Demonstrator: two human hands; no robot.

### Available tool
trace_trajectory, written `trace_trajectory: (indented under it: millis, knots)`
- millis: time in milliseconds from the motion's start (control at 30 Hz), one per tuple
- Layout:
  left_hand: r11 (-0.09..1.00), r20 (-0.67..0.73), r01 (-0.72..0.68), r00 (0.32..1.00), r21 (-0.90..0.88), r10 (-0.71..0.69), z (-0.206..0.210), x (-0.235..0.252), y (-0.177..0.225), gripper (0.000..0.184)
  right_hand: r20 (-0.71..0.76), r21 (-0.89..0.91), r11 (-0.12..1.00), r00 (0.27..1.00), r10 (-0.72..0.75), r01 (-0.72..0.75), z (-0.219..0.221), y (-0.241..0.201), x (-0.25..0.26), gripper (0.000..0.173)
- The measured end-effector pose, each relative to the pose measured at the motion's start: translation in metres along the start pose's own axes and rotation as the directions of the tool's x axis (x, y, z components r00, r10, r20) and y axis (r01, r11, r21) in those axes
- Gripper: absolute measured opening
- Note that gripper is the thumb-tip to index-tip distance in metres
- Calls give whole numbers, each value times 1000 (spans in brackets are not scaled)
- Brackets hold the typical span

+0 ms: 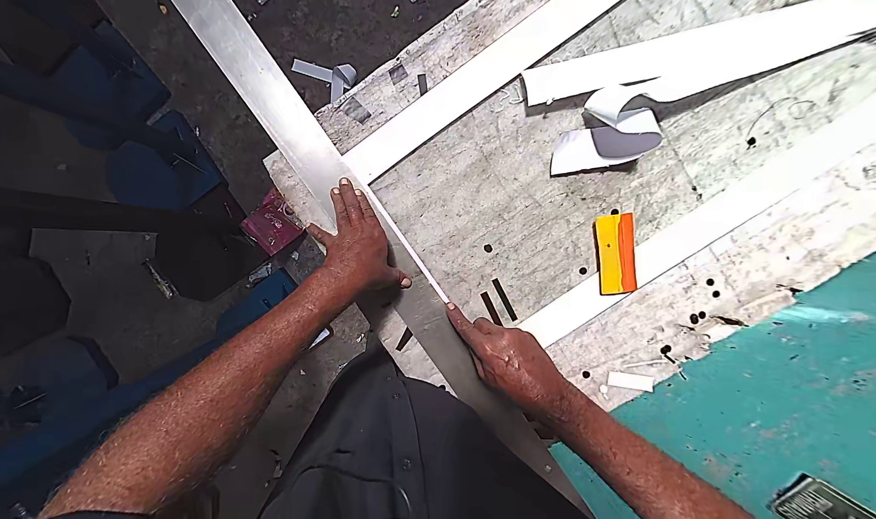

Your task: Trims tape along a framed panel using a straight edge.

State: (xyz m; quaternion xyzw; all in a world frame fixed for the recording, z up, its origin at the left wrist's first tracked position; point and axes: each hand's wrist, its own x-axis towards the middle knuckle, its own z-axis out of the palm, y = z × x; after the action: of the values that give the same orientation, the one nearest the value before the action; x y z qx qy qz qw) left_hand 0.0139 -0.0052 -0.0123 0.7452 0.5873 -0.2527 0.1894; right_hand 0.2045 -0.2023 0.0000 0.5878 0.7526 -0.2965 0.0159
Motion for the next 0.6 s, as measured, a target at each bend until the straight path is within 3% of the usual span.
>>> trace_trajectory:
  millis: [600]
  knots:
    - [999, 21, -5, 1000, 46, 4, -5, -1, 2, 171, -140, -42, 999, 990, -3, -3, 28, 7, -69, 52]
